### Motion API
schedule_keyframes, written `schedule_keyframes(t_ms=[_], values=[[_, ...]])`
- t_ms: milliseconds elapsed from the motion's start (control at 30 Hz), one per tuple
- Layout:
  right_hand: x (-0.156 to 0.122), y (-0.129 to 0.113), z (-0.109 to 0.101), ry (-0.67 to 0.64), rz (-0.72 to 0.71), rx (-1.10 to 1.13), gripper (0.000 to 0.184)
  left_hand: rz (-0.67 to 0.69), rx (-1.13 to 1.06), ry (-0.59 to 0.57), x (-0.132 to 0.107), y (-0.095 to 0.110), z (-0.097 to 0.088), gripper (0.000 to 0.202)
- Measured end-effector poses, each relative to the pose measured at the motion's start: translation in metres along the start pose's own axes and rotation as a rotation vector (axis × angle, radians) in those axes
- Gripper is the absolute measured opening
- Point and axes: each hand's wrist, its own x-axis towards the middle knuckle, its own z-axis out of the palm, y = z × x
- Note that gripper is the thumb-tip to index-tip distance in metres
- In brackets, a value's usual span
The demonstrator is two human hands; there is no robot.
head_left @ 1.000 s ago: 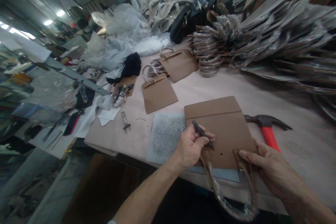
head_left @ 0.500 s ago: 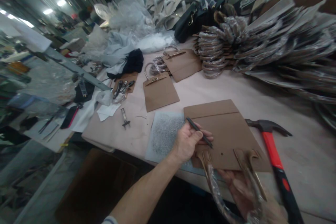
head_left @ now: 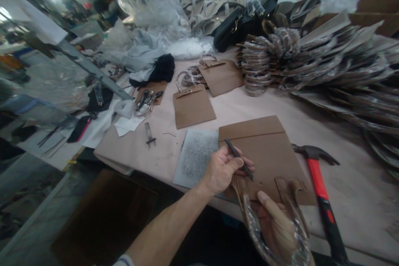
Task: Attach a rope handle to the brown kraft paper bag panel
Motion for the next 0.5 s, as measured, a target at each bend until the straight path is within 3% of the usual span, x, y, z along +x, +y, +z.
schedule_keyframes(t_ms=[200, 500], values=[[-0.011, -0.004, 0.013, -0.080, 0.050, 0.085, 0.031, -0.002, 0.001, 0.019, -0.012, 0.014, 0.004, 0.056], [-0.016, -0.001, 0.009, -0.097, 0.070, 0.088, 0.030, 0.048, -0.027, 0.048, -0.028, 0.019, 0.011, 0.054]])
